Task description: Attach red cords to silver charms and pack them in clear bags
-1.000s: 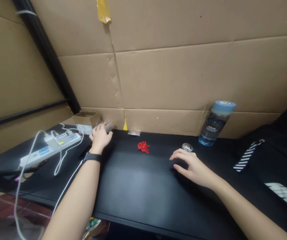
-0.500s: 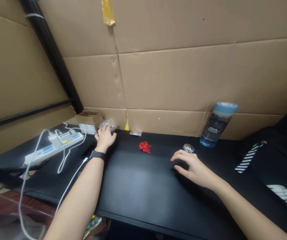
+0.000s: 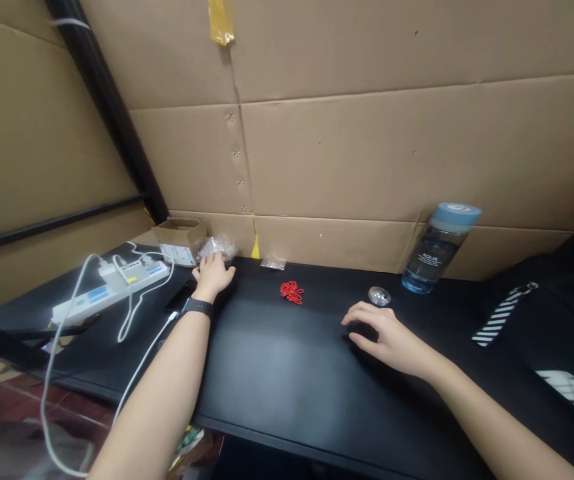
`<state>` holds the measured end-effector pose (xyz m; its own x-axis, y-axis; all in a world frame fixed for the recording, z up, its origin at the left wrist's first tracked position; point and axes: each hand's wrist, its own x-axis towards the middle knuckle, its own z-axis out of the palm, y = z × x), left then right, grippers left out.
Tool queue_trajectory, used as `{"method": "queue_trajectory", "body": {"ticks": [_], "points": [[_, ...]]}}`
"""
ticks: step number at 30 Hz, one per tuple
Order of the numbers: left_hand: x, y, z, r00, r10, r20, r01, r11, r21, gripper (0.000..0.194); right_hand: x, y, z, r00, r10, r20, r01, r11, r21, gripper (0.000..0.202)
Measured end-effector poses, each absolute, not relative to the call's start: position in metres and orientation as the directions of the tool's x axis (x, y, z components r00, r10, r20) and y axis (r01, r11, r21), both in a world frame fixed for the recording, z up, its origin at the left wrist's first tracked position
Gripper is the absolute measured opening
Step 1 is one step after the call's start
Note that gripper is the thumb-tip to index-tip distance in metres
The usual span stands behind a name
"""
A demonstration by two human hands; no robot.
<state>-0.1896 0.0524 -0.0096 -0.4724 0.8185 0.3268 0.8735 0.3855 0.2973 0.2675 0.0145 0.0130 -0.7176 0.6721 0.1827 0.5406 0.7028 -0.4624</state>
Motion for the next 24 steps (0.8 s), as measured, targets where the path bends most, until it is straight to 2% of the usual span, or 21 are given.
{"method": "queue_trajectory", "body": {"ticks": [10,19,24], "points": [[-0.1885,0.0518,-0.009,-0.467,0.829,0.307,0.873,0.375,0.312,0.073,0.2671,0.0144,0.0117,-0.726,0.668,0.163,0.539,0.7,-0.469,0.017],[-0.1842,0.0499,-0.0052,-0.484,0.8,0.354,0.864,0.372,0.34,0.081,0.2661,0.0147,0.0119,-0.728,0.665,0.165,0.535,0.702,-0.471,0.016],[-0.1845,0.0502,-0.0056,-0.485,0.812,0.324,0.866,0.391,0.313,0.073,0.2668,0.0146,0.0119,-0.729,0.666,0.155,0.542,0.701,-0.464,0.017]]}}
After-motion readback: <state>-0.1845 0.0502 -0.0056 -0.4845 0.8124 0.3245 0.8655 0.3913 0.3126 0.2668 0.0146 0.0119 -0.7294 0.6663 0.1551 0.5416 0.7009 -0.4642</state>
